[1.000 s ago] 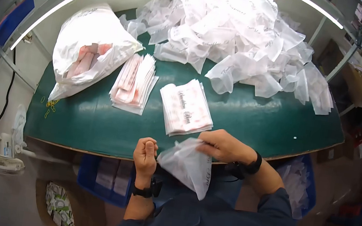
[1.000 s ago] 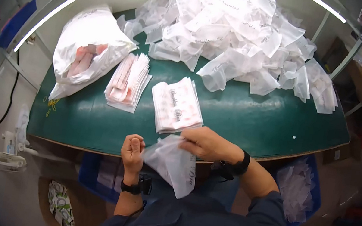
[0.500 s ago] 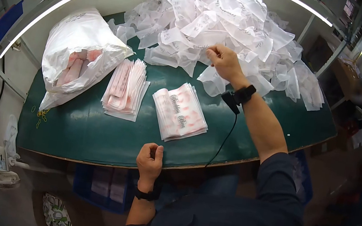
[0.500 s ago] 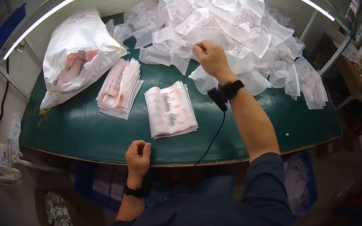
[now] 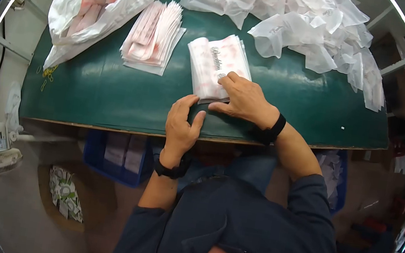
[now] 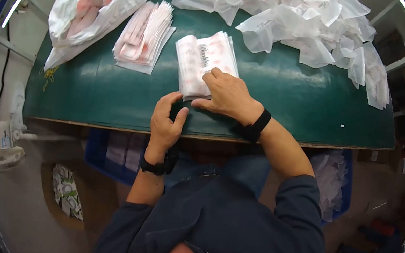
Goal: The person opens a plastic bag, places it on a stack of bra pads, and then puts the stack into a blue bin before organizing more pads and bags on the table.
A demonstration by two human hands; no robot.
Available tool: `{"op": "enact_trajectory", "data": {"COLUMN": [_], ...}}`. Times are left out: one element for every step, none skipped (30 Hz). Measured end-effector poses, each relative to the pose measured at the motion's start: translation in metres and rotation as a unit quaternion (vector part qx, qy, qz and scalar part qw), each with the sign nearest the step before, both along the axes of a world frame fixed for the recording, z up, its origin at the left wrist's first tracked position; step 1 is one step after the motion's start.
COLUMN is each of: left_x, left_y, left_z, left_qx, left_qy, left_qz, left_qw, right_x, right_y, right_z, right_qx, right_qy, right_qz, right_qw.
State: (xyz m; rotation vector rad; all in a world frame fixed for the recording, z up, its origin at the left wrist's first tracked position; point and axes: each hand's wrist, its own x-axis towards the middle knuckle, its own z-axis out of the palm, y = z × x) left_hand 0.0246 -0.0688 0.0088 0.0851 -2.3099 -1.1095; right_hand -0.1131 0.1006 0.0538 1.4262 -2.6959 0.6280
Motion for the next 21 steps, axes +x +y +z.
{"op": "enact_trajectory", "data": {"left_x": [-0.001, -0.001, 0.0, 0.0, 0.0, 0.0, 0.001, 0.001, 0.002, 0.002, 0.001, 0.0, 0.0, 0.001, 0.002, 0.002, 0.003, 0.004, 0.004, 0.002, 0.002], "left_y": [-0.001, 0.0, 0.0, 0.0, 0.0, 0.0, 0.0, 0.0, 0.0, 0.0, -0.001, -0.001, -0.001, -0.001, -0.001, -0.001, -0.001, 0.0, -0.001, -0.001, 0.0], "left_z": [-0.001, -0.002, -0.002, -0.002, -0.001, 0.0, 0.001, 0.002, 0.001, 0.0, -0.001, -0.002, -0.002, -0.002, -0.002, -0.003, -0.003, -0.003, -0.003, -0.002, -0.001], "left_qx": [0.0, 0.006, 0.012, 0.017, 0.015, 0.021, 0.027, 0.034, 0.032, 0.028, 0.023, 0.017, 0.016, 0.044, 0.073, 0.102, 0.101, 0.097, 0.093, 0.088, 0.087], "left_qy": [-0.006, -0.012, -0.015, -0.015, -0.014, -0.018, -0.022, -0.027, -0.028, -0.026, -0.025, -0.022, -0.022, -0.029, -0.037, -0.044, -0.044, -0.047, -0.048, -0.047, -0.046], "left_qz": [0.008, 0.007, 0.003, -0.001, 0.002, 0.0, -0.002, -0.004, -0.003, -0.004, -0.007, -0.01, -0.011, -0.006, 0.0, 0.007, 0.007, 0.009, 0.01, 0.012, 0.011], "left_qw": [1.0, 1.0, 1.0, 1.0, 1.0, 1.0, 0.999, 0.999, 0.999, 0.999, 0.999, 1.0, 1.0, 0.999, 0.997, 0.994, 0.994, 0.994, 0.995, 0.995, 0.995], "right_x": [0.001, 0.004, 0.006, 0.006, 0.006, 0.006, 0.008, 0.011, 0.013, 0.011, 0.008, 0.005, 0.004, 0.007, 0.012, 0.016, 0.019, 0.019, 0.015, 0.01, 0.007], "right_y": [-0.002, -0.004, -0.006, -0.009, -0.012, -0.014, -0.015, -0.016, -0.016, -0.017, -0.019, -0.02, -0.023, -0.025, -0.028, -0.031, -0.032, -0.031, -0.03, -0.03, -0.03], "right_z": [-0.001, -0.006, -0.011, -0.013, -0.013, -0.014, -0.013, -0.011, -0.011, -0.014, -0.021, -0.027, -0.025, -0.022, -0.019, -0.014, -0.011, -0.015, -0.021, -0.023, -0.026], "right_qx": [-0.008, -0.009, -0.004, 0.001, 0.006, 0.004, -0.012, -0.027, -0.043, -0.044, -0.036, -0.028, -0.02, -0.021, -0.057, -0.093, -0.128, -0.129, -0.105, -0.082, -0.059], "right_qy": [0.016, 0.008, 0.012, 0.02, 0.03, 0.03, 0.038, 0.044, 0.05, 0.05, 0.063, 0.077, 0.091, 0.091, 0.109, 0.128, 0.145, 0.143, 0.142, 0.142, 0.141], "right_qz": [0.025, 0.031, 0.028, 0.024, 0.02, 0.022, 0.021, 0.019, 0.016, 0.015, 0.012, 0.008, 0.005, 0.005, 0.004, 0.004, 0.003, 0.0, -0.003, -0.005, -0.006], "right_qw": [1.0, 0.999, 1.0, 1.0, 0.999, 0.999, 0.999, 0.998, 0.998, 0.998, 0.997, 0.997, 0.996, 0.996, 0.992, 0.987, 0.981, 0.981, 0.984, 0.987, 0.988]}}
